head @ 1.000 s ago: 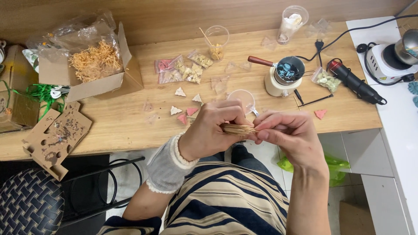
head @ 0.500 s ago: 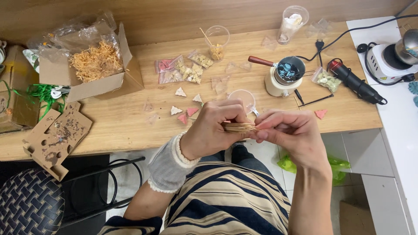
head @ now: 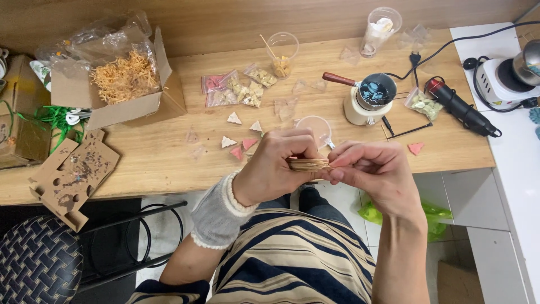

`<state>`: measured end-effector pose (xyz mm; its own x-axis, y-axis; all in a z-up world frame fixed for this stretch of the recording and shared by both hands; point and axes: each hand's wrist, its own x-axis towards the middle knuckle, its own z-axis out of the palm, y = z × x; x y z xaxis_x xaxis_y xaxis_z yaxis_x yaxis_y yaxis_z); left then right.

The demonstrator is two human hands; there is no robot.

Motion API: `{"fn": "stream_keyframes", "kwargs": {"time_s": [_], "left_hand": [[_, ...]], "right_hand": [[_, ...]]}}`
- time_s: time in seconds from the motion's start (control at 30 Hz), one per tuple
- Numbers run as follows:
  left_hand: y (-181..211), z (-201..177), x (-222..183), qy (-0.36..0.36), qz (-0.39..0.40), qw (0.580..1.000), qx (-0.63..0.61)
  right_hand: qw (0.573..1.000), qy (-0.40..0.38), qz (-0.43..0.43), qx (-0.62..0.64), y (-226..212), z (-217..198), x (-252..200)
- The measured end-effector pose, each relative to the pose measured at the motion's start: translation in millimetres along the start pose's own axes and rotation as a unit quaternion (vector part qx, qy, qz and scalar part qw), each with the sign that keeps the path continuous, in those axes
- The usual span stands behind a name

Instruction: Preparing and painting small wax decorations for candles at a workbench.

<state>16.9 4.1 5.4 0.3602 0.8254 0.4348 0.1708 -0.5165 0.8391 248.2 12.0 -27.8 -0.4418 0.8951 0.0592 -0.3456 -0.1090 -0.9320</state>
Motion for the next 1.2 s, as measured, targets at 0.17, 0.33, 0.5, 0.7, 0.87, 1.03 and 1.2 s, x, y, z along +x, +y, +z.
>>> {"fn": "stream_keyframes", "kwargs": {"time_s": [0.17, 0.33, 0.5, 0.7, 0.87, 1.03, 1.2], "left_hand": [[-5.1, 3.3, 0.5, 0.003, -0.016, 0.999, -0.044], [1.6, 1.8, 4.8, 0.019, 0.040, 0.999, -0.014], [-1.2, -1.6, 2.1, 0.004, 0.013, 1.000, -0.024], [-9.5, -3.8, 1.7, 0.011, 0.070, 0.997, 0.042], [-18.5, -33.6, 4.5, 0.044, 0.001, 0.995, 0.085], [11.9, -99.1, 40.2, 0.118, 0.132, 0.951, 0.255], [45.3, -140.8, 69.3, 0.159, 0.241, 0.843, 0.455]], "right_hand": [[0.998, 0.023, -0.003, -0.056, -0.1, 1.4, -0.3], [0.993, -0.010, -0.012, 0.115, 9.7, -1.7, 2.6], [0.992, 0.027, 0.033, 0.120, 10.2, 0.3, 4.2], [0.985, 0.048, 0.081, 0.146, 2.9, 13.2, 14.5], [0.981, 0.076, -0.141, 0.108, 52.3, -50.2, 22.3], [0.989, 0.110, -0.023, -0.094, 9.1, -12.5, 54.3], [0.967, 0.045, 0.022, -0.251, -0.6, 3.5, 79.2]]}}
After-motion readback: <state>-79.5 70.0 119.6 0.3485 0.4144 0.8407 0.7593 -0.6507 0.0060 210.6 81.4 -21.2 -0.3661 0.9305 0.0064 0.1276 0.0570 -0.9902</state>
